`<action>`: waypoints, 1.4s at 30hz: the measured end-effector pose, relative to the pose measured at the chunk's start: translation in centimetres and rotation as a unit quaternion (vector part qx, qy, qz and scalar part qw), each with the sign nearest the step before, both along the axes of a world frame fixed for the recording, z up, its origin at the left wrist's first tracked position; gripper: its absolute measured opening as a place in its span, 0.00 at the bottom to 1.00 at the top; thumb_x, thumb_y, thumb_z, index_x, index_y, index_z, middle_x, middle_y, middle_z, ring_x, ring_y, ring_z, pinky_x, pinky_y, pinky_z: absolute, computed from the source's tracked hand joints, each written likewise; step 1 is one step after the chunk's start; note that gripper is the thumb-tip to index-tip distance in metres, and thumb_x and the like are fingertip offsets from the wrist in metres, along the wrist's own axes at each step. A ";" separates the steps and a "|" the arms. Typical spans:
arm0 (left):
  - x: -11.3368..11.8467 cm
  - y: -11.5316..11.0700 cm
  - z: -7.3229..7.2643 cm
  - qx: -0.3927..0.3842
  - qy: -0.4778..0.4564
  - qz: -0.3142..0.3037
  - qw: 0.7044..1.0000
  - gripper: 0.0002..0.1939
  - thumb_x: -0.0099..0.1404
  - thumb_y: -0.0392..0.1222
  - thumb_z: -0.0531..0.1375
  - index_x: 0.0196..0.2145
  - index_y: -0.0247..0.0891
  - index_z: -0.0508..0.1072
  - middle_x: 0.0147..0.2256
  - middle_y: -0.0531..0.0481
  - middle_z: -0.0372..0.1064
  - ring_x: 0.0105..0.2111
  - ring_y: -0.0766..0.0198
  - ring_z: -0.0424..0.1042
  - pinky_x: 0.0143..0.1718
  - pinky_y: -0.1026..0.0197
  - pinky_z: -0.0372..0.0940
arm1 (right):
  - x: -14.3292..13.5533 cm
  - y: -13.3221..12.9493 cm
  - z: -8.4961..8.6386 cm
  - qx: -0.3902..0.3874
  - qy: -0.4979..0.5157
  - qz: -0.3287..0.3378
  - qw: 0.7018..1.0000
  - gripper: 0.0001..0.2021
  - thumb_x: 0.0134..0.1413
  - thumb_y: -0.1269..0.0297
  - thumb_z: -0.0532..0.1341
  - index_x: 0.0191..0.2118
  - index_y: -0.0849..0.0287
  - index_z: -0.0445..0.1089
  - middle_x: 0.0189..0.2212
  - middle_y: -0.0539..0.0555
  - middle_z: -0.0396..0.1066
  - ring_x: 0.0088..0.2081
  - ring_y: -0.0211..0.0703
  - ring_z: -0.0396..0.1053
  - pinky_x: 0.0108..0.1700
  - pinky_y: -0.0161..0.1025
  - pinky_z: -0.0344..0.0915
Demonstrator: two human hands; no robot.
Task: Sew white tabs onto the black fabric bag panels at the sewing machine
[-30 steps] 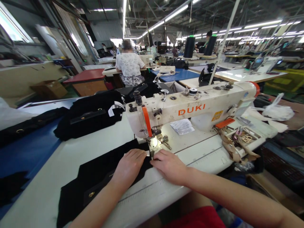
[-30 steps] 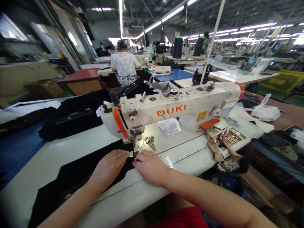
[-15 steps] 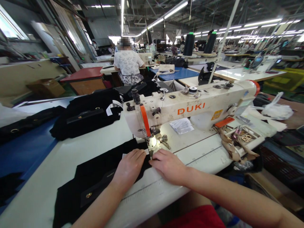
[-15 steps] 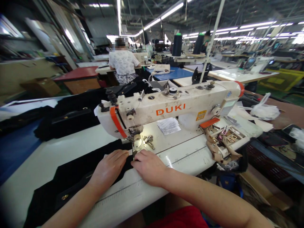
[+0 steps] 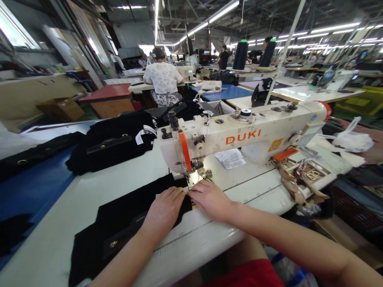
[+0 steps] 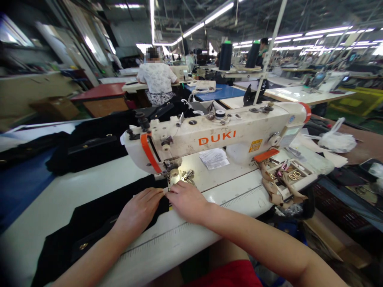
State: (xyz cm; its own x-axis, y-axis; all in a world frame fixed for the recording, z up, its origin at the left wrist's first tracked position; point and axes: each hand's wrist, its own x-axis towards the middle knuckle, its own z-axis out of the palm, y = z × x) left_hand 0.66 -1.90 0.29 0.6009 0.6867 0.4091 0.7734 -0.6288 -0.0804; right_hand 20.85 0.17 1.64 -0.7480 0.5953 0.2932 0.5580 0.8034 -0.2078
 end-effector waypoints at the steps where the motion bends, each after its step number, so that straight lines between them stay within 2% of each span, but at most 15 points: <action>1: 0.0 -0.1 0.1 -0.005 -0.001 0.003 1.000 0.17 0.65 0.28 0.48 0.42 0.33 0.75 0.41 0.39 0.75 0.42 0.53 0.74 0.43 0.49 0.71 | -0.1 0.3 -0.1 0.007 -0.008 0.001 1.000 0.09 0.62 0.71 0.56 0.44 0.64 0.72 0.36 0.57 0.70 0.41 0.46 0.63 0.46 0.41 0.63; 9: -0.2 -1.5 0.6 -0.103 -0.055 0.034 0.993 0.20 0.70 0.44 0.49 0.53 0.35 0.71 0.53 0.40 0.71 0.55 0.54 0.68 0.55 0.49 0.65 | -0.2 0.9 -0.8 0.054 -0.040 0.011 0.998 0.05 0.62 0.71 0.58 0.40 0.62 0.72 0.35 0.55 0.68 0.40 0.46 0.63 0.45 0.40 0.63; 16: 0.2 0.0 0.2 -0.112 -0.042 0.041 0.992 0.21 0.70 0.44 0.48 0.53 0.31 0.71 0.53 0.38 0.70 0.55 0.54 0.68 0.56 0.49 0.65 | -0.1 2.3 -0.3 0.061 -0.044 0.013 0.997 0.07 0.61 0.72 0.57 0.39 0.64 0.72 0.35 0.57 0.69 0.41 0.46 0.64 0.47 0.41 0.62; 20: 0.3 0.8 0.1 -0.109 -0.042 0.041 0.992 0.21 0.70 0.45 0.49 0.53 0.33 0.71 0.54 0.39 0.70 0.55 0.54 0.68 0.56 0.49 0.65 | 0.0 2.9 -0.2 0.047 -0.047 0.005 0.998 0.07 0.61 0.73 0.57 0.39 0.65 0.72 0.35 0.57 0.69 0.40 0.46 0.64 0.47 0.41 0.62; 26: 0.2 1.2 0.2 -0.111 -0.038 0.034 0.993 0.22 0.71 0.45 0.48 0.54 0.30 0.70 0.54 0.38 0.70 0.55 0.54 0.68 0.56 0.49 0.64 | 0.0 3.0 -0.6 0.056 -0.035 0.008 0.998 0.06 0.61 0.73 0.57 0.39 0.66 0.72 0.35 0.58 0.69 0.41 0.47 0.64 0.48 0.42 0.61; 34: -0.1 1.7 0.0 -0.110 -0.044 0.019 0.993 0.22 0.71 0.46 0.47 0.54 0.33 0.70 0.54 0.40 0.70 0.56 0.54 0.68 0.57 0.49 0.64 | -0.1 3.2 -1.0 0.087 -0.021 -0.002 0.996 0.06 0.61 0.72 0.56 0.38 0.65 0.71 0.34 0.57 0.69 0.39 0.47 0.63 0.46 0.43 0.60; 42: -0.1 1.6 -0.3 -0.090 -0.028 0.020 0.995 0.22 0.71 0.44 0.47 0.55 0.31 0.69 0.54 0.39 0.69 0.56 0.54 0.67 0.57 0.50 0.64 | -0.1 3.1 -1.0 0.077 -0.028 -0.006 0.997 0.07 0.62 0.72 0.55 0.40 0.65 0.70 0.36 0.57 0.69 0.40 0.48 0.62 0.46 0.43 0.60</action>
